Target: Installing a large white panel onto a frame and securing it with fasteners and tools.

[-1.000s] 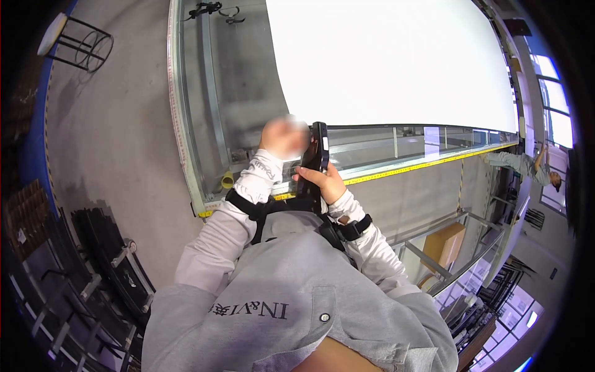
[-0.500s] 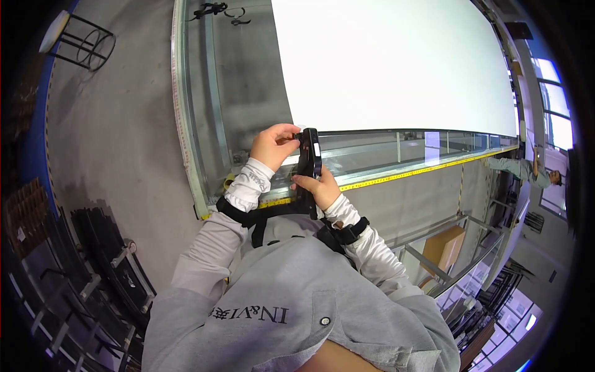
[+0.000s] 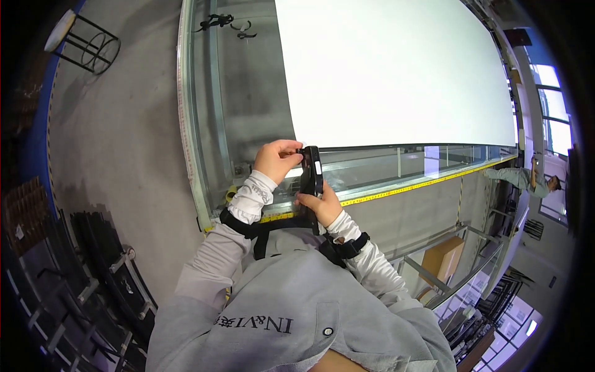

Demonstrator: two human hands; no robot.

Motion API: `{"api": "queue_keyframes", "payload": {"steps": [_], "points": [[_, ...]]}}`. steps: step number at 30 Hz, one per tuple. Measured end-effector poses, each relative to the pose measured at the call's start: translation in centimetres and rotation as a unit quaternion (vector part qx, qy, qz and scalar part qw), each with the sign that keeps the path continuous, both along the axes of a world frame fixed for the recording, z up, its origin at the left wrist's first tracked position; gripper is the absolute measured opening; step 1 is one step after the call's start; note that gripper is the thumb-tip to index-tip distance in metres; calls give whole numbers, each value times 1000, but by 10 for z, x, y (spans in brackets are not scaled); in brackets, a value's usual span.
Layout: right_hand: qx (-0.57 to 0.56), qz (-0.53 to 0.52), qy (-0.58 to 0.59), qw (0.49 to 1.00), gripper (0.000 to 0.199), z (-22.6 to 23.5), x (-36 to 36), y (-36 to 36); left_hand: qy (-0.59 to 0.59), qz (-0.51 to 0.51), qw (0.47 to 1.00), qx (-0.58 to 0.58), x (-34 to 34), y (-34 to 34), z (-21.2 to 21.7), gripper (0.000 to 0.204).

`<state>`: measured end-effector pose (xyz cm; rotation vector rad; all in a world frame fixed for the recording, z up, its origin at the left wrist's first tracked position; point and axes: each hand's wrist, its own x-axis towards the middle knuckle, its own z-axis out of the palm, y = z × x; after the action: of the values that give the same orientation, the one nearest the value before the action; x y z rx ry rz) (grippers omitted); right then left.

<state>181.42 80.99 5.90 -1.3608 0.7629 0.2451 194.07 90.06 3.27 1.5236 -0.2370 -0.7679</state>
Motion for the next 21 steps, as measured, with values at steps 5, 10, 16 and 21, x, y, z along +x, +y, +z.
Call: {"api": "queue_keyframes", "payload": {"steps": [5, 10, 16, 21], "points": [[3, 5, 16, 1000, 20, 9, 5, 1, 51, 1, 999, -13, 2, 0, 7, 19], [-44, 17, 28, 998, 17, 8, 8, 3, 66, 14, 997, -28, 3, -3, 11, 19], [52, -1, 62, 997, 13, 18, 14, 2, 36, -43, 998, -26, 10, 3, 6, 21], [123, 51, -37, 990, 17, 18, 7, -18, -165, -41, 985, -25, 9, 0, 14, 25]]}}
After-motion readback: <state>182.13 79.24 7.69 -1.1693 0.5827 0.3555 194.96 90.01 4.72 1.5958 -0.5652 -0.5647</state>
